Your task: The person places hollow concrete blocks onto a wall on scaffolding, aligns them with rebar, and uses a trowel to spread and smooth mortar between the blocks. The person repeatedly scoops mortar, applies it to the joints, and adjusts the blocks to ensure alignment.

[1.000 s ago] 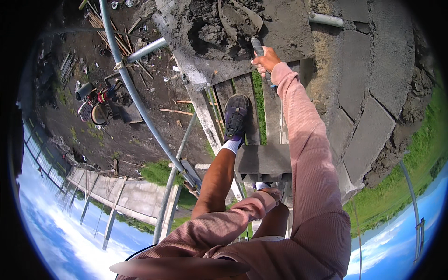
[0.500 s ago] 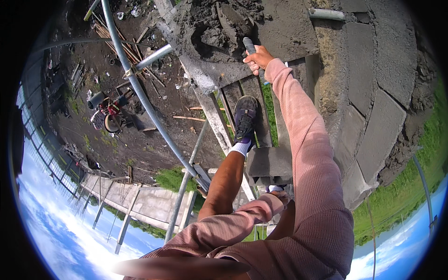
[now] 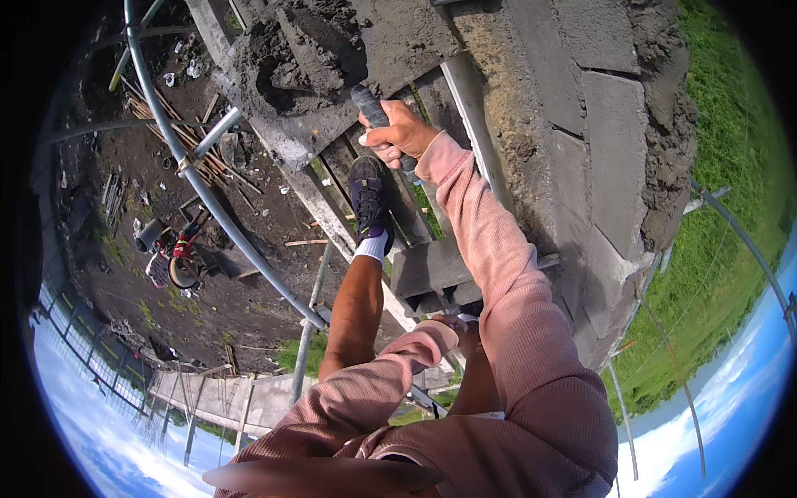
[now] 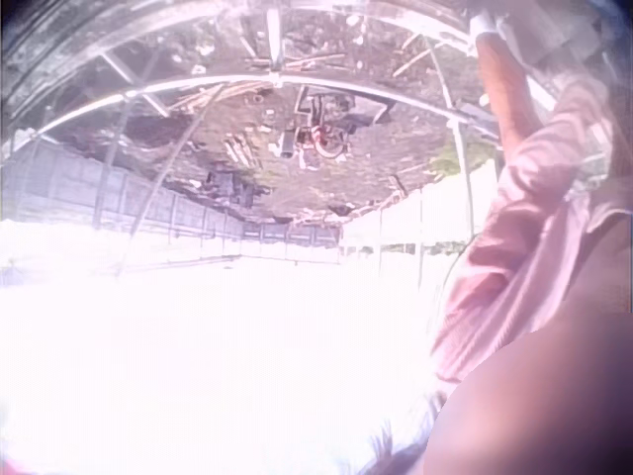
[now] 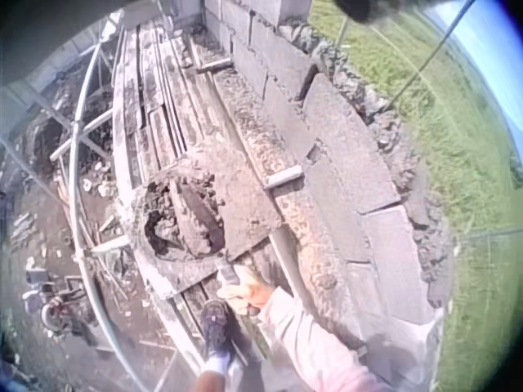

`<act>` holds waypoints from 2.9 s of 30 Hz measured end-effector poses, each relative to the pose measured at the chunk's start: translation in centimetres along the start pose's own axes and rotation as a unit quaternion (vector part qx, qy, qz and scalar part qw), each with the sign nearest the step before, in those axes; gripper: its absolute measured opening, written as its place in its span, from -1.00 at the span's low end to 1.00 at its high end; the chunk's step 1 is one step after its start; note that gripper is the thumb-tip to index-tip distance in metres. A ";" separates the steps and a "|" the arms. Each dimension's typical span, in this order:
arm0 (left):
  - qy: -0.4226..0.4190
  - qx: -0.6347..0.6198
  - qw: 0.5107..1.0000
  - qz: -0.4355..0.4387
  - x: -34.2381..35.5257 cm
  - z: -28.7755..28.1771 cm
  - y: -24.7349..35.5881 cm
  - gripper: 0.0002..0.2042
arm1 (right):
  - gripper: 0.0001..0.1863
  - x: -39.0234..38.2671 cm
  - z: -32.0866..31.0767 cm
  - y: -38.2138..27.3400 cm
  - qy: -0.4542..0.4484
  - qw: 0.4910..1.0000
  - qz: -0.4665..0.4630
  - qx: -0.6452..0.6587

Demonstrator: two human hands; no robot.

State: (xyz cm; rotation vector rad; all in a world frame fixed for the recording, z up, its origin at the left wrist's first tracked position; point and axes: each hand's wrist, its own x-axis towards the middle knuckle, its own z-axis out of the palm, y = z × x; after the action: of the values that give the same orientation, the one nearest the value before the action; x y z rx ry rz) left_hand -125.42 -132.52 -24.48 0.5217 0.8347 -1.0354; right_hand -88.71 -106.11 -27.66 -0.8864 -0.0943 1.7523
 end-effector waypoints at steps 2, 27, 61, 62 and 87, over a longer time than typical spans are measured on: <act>0.021 0.043 0.998 -0.040 -1.6 -1.0 -0.4 -0.72 | -0.73 -6.9 1.3 1.9 0.001 0.999 -0.030 0.023; 0.191 0.252 0.922 -0.222 0.3 2.3 4.2 -0.65 | -0.48 -56.4 -9.3 15.3 0.706 0.509 -0.002 -0.492; 0.063 -0.084 0.989 0.107 4.7 1.5 3.2 -0.58 | -0.23 2.1 2.6 13.1 0.176 0.919 0.186 -0.301; 0.058 -0.095 0.988 0.108 4.4 1.4 3.7 -0.57 | -0.25 6.5 3.8 14.0 0.184 0.894 0.197 -0.358; -0.057 -0.412 0.880 0.230 6.7 5.8 2.1 -0.48 | -0.52 13.0 4.3 0.4 0.019 0.938 0.043 0.343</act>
State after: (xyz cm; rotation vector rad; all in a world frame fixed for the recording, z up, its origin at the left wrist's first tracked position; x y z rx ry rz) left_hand -119.81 -139.39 -26.45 -0.0831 0.9000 -0.2084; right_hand -92.92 -93.68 -31.44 -0.4073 0.5612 1.6723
